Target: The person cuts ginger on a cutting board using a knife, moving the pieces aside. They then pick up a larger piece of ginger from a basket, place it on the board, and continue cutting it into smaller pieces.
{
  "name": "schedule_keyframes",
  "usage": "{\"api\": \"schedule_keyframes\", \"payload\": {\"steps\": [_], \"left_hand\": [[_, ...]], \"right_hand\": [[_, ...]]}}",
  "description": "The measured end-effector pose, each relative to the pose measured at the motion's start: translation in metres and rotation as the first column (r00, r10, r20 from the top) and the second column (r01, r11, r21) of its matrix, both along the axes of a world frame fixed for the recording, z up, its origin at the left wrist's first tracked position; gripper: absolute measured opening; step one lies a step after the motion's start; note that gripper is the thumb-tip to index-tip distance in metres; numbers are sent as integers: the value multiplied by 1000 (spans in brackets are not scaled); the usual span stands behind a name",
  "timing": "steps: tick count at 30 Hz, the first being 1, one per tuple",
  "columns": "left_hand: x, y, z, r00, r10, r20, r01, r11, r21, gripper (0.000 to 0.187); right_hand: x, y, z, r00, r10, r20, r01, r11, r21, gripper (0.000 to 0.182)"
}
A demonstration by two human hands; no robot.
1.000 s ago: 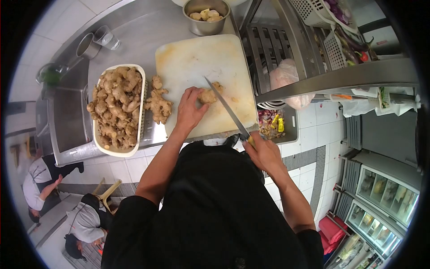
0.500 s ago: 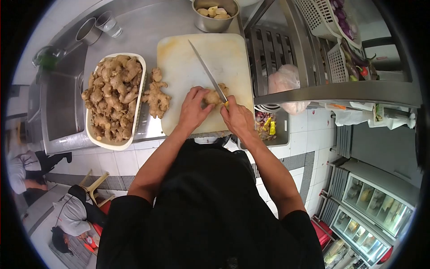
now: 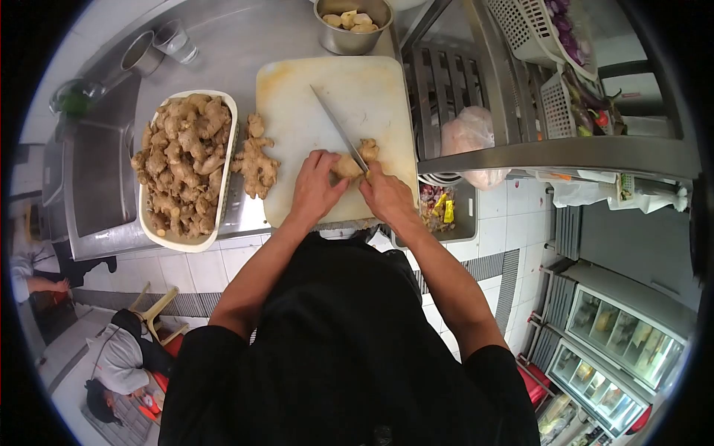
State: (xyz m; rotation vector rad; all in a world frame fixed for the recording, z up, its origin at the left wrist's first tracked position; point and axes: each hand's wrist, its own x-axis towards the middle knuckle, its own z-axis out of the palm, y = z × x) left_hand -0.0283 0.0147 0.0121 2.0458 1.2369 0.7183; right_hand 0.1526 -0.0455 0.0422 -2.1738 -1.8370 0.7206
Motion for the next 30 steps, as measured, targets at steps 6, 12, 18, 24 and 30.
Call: {"api": "schedule_keyframes", "payload": {"steps": [6, 12, 18, 24, 30], "left_hand": [[13, 14, 6, 999, 40, -24, -37, 994, 101, 50], [71, 46, -7, 961, -229, -153, 210, 969, -128, 53], [21, 52, 50, 997, 53, 64, -54, 998, 17, 45], [-130, 62, 123, 684, 665, 299, -714, 694, 91, 31], [-235, 113, 79, 710, 692, -131, -543, 657, 523, 29]], "right_hand": [[22, -38, 12, 957, -263, -120, 271, 961, 50, 38], [49, -75, -14, 942, -325, -82, 321, 945, -59, 45], [49, -74, -13, 916, -378, -134, 354, 919, -174, 44], [53, -79, -30, 854, -468, -229, 430, 881, -196, 43], [60, -78, -32, 925, -338, -175, 335, 941, -48, 43]]}}
